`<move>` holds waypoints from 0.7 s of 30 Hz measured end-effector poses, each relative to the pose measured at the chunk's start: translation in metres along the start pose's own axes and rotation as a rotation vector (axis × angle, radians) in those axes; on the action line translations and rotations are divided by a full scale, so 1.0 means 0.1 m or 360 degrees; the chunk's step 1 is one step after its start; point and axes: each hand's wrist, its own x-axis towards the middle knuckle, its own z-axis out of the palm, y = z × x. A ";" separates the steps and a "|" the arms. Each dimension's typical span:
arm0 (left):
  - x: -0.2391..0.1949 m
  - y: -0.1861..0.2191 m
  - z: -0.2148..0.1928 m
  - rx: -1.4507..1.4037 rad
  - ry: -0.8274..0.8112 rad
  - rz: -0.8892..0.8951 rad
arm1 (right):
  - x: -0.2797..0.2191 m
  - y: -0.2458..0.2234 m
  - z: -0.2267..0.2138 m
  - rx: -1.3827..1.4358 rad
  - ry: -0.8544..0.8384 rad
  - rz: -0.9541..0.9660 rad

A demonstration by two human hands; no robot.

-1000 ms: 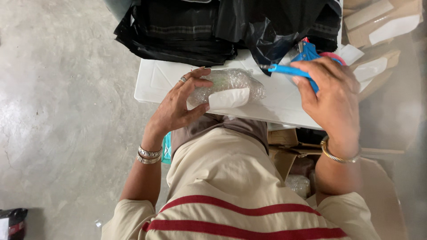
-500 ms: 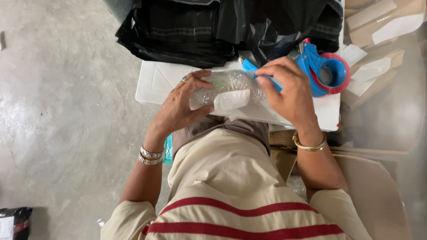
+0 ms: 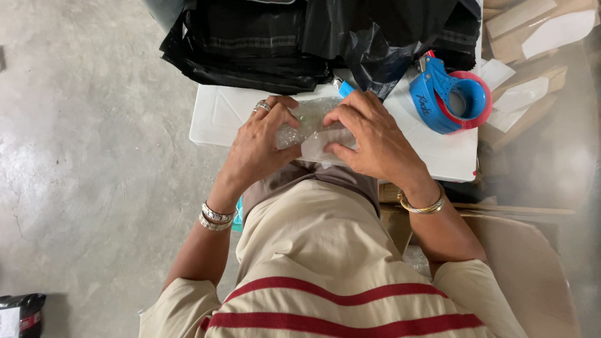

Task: The person places bubble-wrapped items into black shipping bags, seals them, applies red "Fragile" tape using a dispenser, and attaches shipping labels to the packages.

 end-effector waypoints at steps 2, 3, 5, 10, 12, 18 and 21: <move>0.03 0.04 0.04 0.0029 0.0030 0.0006 | -0.01 -0.01 0.00 0.0027 -0.0015 0.0018; 0.04 0.05 0.05 0.0056 0.0059 0.0013 | -0.02 -0.01 0.00 0.0054 -0.0030 0.0038; 0.06 0.06 0.06 0.0061 0.0074 0.0027 | -0.06 -0.02 -0.02 0.0050 -0.0003 0.0002; 0.08 0.01 -0.01 0.0014 0.0112 0.0081 | -0.20 -0.09 0.01 -0.0114 0.0199 -0.0283; 0.06 -0.07 -0.06 -0.0026 -0.0034 0.0132 | -0.29 -0.08 -0.01 -0.0096 0.0190 -0.0289; -0.11 -0.69 0.01 -0.1946 0.0461 -0.0467 | -0.84 0.18 -0.32 0.0271 0.0707 -0.0236; -0.24 -1.02 0.00 -0.2764 0.0790 -0.0568 | -1.09 0.35 -0.34 0.1090 0.1190 -0.0191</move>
